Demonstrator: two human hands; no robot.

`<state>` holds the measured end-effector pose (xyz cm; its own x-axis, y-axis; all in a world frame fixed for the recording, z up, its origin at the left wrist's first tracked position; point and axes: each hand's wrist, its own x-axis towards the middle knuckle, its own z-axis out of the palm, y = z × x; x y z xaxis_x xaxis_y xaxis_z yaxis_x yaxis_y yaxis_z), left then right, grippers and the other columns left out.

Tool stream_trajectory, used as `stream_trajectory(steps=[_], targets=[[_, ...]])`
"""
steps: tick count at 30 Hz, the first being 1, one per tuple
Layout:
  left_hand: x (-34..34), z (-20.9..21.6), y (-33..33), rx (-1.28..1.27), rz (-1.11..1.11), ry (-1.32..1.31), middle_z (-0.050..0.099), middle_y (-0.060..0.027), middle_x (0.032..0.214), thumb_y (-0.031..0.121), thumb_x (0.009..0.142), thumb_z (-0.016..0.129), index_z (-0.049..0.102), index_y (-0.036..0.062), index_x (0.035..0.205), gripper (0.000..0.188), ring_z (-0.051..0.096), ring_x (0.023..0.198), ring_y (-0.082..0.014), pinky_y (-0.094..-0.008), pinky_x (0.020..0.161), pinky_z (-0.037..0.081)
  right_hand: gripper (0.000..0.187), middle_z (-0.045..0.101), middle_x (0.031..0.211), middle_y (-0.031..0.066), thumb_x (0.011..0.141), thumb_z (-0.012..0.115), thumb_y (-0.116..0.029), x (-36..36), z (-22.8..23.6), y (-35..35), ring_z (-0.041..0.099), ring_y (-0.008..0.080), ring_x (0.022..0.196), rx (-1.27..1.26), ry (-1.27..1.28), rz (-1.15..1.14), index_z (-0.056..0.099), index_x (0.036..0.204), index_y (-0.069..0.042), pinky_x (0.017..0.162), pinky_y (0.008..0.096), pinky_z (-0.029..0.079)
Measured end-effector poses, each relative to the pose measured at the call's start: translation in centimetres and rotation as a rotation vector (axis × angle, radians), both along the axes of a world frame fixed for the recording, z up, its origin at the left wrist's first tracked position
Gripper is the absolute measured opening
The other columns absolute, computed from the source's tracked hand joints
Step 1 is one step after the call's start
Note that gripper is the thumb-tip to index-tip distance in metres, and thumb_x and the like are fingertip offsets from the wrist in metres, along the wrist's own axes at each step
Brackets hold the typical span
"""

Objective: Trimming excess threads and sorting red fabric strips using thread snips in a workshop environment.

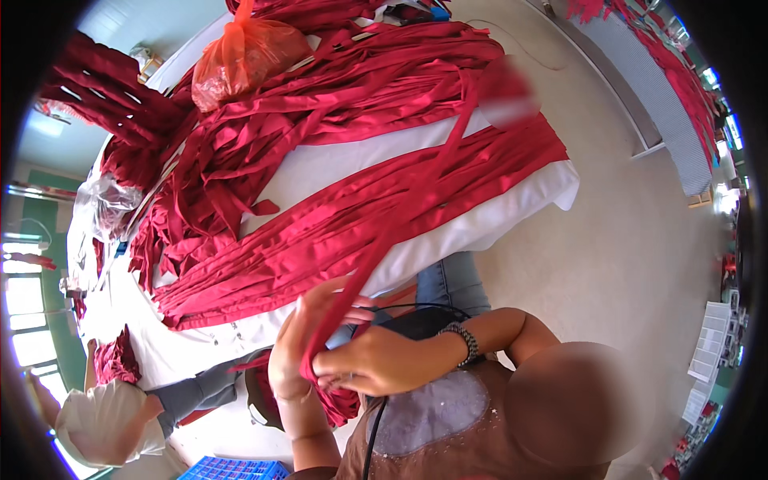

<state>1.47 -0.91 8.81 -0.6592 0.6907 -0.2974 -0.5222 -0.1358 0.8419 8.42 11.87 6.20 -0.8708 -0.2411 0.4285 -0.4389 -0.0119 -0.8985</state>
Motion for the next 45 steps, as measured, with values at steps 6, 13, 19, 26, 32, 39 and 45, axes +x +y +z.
stream_trajectory(steps=[6, 13, 19, 26, 32, 39, 45], targets=[[-4.5, -0.1, 1.1, 0.325, 0.165, -0.076, 0.045, 0.0004, 0.077, 0.025, 0.088, 0.062, 0.039, -0.002, 0.135, 0.059, 0.034, 0.056, -0.0048, -0.0182, 0.048, 0.029, 0.014, 0.063, 0.08, 0.0146, 0.087, 0.06, -0.016, 1.7, -0.4, 1.1, 0.062, 0.0351, 0.07, 0.086, -0.139, 0.326, 0.059, 0.091, -0.002, 0.06, 0.0428, 0.046], [-3.4, 2.7, -10.7, 0.983, 0.529, 0.462, 0.046, -0.013, 0.118, 0.006, 0.098, 0.043, 0.042, -0.0031, 0.132, 0.036, 0.041, 0.062, -0.0086, -0.0225, 0.052, 0.04, 0.019, 0.067, 0.089, 0.0117, 0.086, 0.067, -0.016, -1.0, -1.3, 5.0, 0.065, 0.0272, 0.075, 0.106, -0.234, 0.112, 0.068, 0.097, -0.001, 0.063, 0.0339, 0.051], [1.7, 3.7, -15.6, -0.069, 0.721, 1.053, 0.032, -0.0335, 0.141, 0.014, 0.073, 0.08, 0.022, -0.0148, 0.139, 0.092, 0.044, 0.059, -0.0097, -0.0189, 0.046, 0.036, 0.018, 0.067, 0.086, 0.0109, 0.08, 0.069, -0.005, -1.6, -2.6, 1.7, 0.066, 0.023, 0.072, 0.047, -0.267, 0.269, 0.068, 0.098, -0.003, 0.062, 0.0308, 0.052], [11.0, 7.5, -21.9, -0.579, 1.416, 1.372, 0.048, -0.0187, 0.129, 0.017, 0.088, 0.062, 0.039, -0.0064, 0.136, 0.058, 0.056, 0.085, -0.0118, -0.02, 0.064, 0.046, 0.016, 0.067, 0.09, 0.0056, 0.081, 0.069, -0.006, -2.0, -1.7, -1.5, 0.066, 0.0219, 0.074, 0.097, -0.087, 0.423, 0.068, 0.097, -0.007, 0.063, 0.0272, 0.053], [20.9, 12.2, -24.7, -1.271, 2.145, 1.813, 0.056, -0.0133, 0.102, 0.024, 0.089, 0.052, 0.054, -0.0008, 0.105, 0.029, 0.061, 0.092, -0.024, -0.0357, 0.081, 0.057, 0.004, 0.07, 0.088, 0.0034, 0.084, 0.068, -0.005, -2.9, -2.0, -0.7, 0.052, 0.0038, 0.057, 0.186, -0.144, 0.405, 0.07, 0.087, -0.005, 0.046, 0.0198, 0.036], [30.2, 15.2, -23.9, -1.696, 2.702, 2.312, 0.041, -0.0067, 0.118, 0.0, 0.082, 0.043, 0.046, 0.0065, 0.114, 0.033, 0.042, 0.107, -0.0188, -0.0365, 0.092, 0.037, 0.005, 0.068, 0.084, 0.0066, 0.086, 0.065, -0.006, -3.3, -2.7, -0.2, 0.05, 0.0062, 0.065, 0.144, -0.196, 0.325, 0.067, 0.085, -0.002, 0.055, 0.0204, 0.034], [34.7, 15.6, -25.3, -2.827, 2.476, 1.959, 0.039, -0.0152, 0.12, -0.001, 0.084, 0.041, 0.04, 0.0046, 0.121, 0.037, 0.041, 0.116, -0.0275, -0.04, 0.093, 0.041, 0.007, 0.067, 0.086, 0.0068, 0.087, 0.064, -0.005, -2.7, -2.7, -1.1, 0.054, 0.0067, 0.068, 0.152, -0.284, 0.317, 0.067, 0.086, 0.0, 0.06, 0.0181, 0.037]])
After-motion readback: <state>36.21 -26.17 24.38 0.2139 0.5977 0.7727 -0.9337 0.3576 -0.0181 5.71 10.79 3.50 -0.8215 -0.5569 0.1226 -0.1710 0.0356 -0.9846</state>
